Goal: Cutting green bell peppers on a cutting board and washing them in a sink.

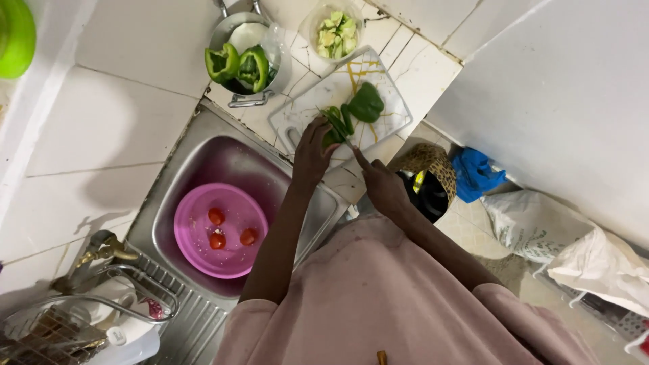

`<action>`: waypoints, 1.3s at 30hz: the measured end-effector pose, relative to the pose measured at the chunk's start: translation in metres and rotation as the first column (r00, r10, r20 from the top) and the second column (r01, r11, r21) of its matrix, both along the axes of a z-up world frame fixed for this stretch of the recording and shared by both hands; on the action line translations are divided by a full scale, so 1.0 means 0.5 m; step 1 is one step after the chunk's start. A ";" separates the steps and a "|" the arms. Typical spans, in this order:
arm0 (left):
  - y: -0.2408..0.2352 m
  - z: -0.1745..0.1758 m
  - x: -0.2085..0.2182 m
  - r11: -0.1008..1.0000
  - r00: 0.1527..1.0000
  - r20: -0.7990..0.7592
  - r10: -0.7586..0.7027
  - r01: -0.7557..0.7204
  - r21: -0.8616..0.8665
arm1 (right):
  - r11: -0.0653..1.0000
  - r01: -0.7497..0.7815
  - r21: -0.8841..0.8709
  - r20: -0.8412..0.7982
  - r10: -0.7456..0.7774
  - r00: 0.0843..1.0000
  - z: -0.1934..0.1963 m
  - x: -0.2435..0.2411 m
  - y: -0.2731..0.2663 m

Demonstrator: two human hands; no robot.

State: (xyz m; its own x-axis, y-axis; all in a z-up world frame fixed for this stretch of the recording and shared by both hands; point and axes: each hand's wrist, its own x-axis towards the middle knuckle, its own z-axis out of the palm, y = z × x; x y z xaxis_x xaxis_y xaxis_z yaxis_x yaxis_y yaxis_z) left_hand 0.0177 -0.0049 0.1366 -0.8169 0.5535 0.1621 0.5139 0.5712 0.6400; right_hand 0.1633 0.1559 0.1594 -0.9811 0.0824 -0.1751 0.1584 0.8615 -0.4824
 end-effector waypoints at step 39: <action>-0.027 -0.065 -0.011 0.994 0.997 -0.047 -0.057 0.061 0.088 | 0.994 -0.012 -0.106 -0.011 0.011 1.000 -0.015 -0.111 -0.020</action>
State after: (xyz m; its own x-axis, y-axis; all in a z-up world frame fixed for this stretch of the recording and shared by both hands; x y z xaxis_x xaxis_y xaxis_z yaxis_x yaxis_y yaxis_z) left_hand 0.0121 -0.0182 0.1042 -0.7741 0.5822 0.2487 0.5742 0.4802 0.6631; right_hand 0.1079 0.1460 0.1517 -0.9837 0.0524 -0.1719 0.1430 0.8073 -0.5726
